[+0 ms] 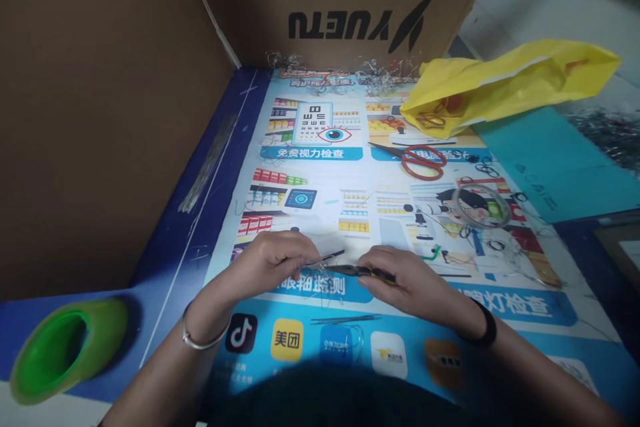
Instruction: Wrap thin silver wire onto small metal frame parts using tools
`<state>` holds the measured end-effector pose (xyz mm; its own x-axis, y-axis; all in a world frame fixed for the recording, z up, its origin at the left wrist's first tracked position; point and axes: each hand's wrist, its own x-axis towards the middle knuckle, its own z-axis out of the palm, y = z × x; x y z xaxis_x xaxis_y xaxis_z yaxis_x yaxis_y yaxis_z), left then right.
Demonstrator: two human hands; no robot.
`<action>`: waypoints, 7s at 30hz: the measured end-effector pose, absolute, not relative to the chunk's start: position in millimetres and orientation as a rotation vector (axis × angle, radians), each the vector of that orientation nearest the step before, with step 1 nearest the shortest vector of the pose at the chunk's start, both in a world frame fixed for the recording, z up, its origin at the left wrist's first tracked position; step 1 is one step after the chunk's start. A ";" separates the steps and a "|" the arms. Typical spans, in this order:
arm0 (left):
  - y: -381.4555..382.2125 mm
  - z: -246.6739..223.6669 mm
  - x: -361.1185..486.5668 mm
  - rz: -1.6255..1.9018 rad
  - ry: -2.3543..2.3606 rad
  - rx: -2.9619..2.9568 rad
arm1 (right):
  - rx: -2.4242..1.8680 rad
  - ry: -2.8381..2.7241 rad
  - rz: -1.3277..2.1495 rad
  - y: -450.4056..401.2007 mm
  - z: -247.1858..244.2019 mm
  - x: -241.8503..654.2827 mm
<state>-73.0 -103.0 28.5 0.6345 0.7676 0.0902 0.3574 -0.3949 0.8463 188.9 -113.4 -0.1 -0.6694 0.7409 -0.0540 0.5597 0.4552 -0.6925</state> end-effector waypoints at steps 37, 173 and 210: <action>-99.2 25.1 -68.5 0.622 0.771 2.088 | -1.122 -2.567 0.782 -117.7 4.3 187.4; -100.8 13.4 -62.4 0.689 0.897 2.376 | -1.111 -2.372 0.525 -128.3 -23.0 176.5; -103.8 5.7 -59.9 0.881 1.023 2.374 | -1.410 -2.162 0.880 -130.3 -12.5 169.4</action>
